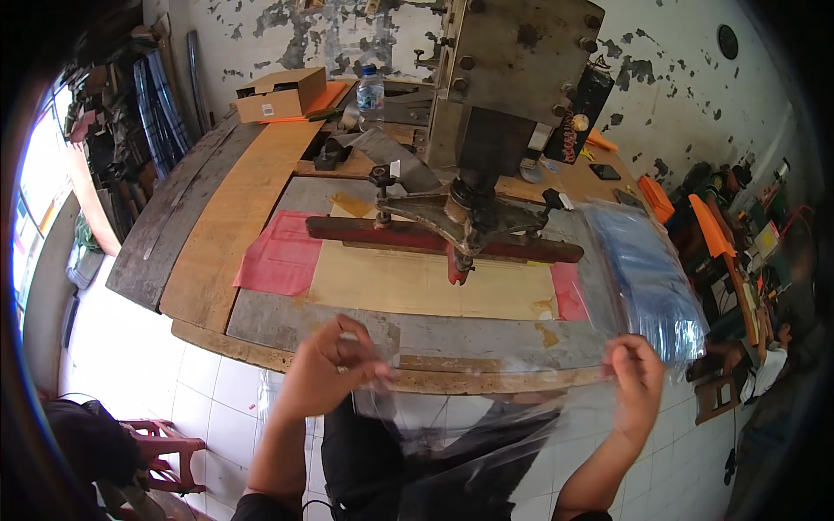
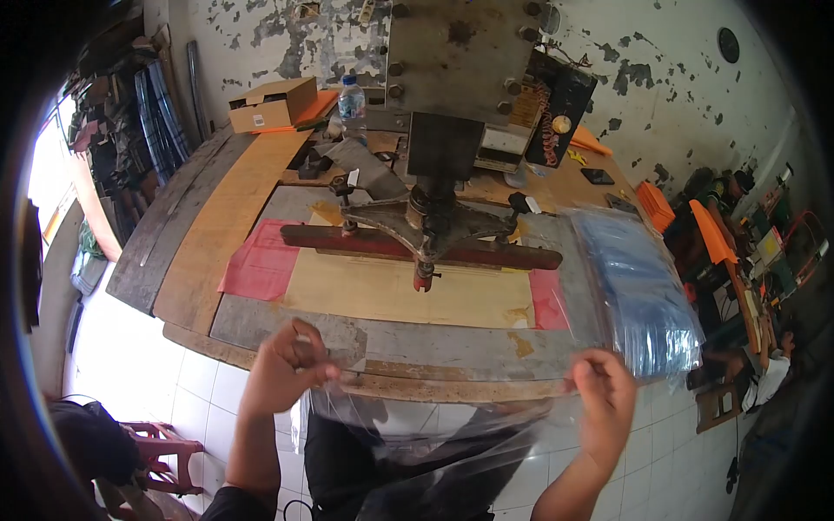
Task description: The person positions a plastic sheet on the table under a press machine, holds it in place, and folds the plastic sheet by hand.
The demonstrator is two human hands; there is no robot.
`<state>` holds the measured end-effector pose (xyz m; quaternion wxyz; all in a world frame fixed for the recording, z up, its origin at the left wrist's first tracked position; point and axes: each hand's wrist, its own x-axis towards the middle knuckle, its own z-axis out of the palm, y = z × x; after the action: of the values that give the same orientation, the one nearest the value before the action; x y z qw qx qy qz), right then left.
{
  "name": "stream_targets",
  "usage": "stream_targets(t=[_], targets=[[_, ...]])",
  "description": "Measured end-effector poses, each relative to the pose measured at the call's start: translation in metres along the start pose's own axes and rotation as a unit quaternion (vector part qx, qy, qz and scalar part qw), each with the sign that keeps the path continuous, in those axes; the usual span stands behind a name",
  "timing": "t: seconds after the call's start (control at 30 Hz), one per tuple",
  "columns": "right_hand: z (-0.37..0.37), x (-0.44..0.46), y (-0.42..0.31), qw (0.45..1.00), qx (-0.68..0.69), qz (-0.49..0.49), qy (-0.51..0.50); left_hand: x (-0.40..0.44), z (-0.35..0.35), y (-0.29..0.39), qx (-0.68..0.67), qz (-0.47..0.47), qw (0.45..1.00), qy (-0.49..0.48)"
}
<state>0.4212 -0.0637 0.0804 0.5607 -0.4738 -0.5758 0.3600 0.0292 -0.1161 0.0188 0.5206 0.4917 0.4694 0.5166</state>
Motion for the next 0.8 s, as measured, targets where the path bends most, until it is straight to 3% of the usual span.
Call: stream_targets(t=[0.07,0.2,0.3,0.53,0.8], targets=[[0.010,0.011,0.025,0.997,-0.021,0.072,-0.025,0.013,-0.004,0.017,0.082,-0.024,0.994,0.063],[0.029,0.040,0.087,0.993,-0.003,0.091,-0.076,0.045,-0.019,-0.009,0.069,0.044,0.995,0.055],[0.038,0.053,0.126,0.989,0.023,0.117,-0.088,0.052,-0.021,-0.024,0.099,0.031,0.992,0.065],[0.050,0.043,0.134,0.993,0.002,0.090,-0.078,0.049,-0.015,-0.044,0.013,0.026,0.992,0.125],[0.046,0.038,0.135,0.995,0.037,0.040,-0.079,0.049,-0.012,-0.043,0.061,0.025,0.988,0.142]])
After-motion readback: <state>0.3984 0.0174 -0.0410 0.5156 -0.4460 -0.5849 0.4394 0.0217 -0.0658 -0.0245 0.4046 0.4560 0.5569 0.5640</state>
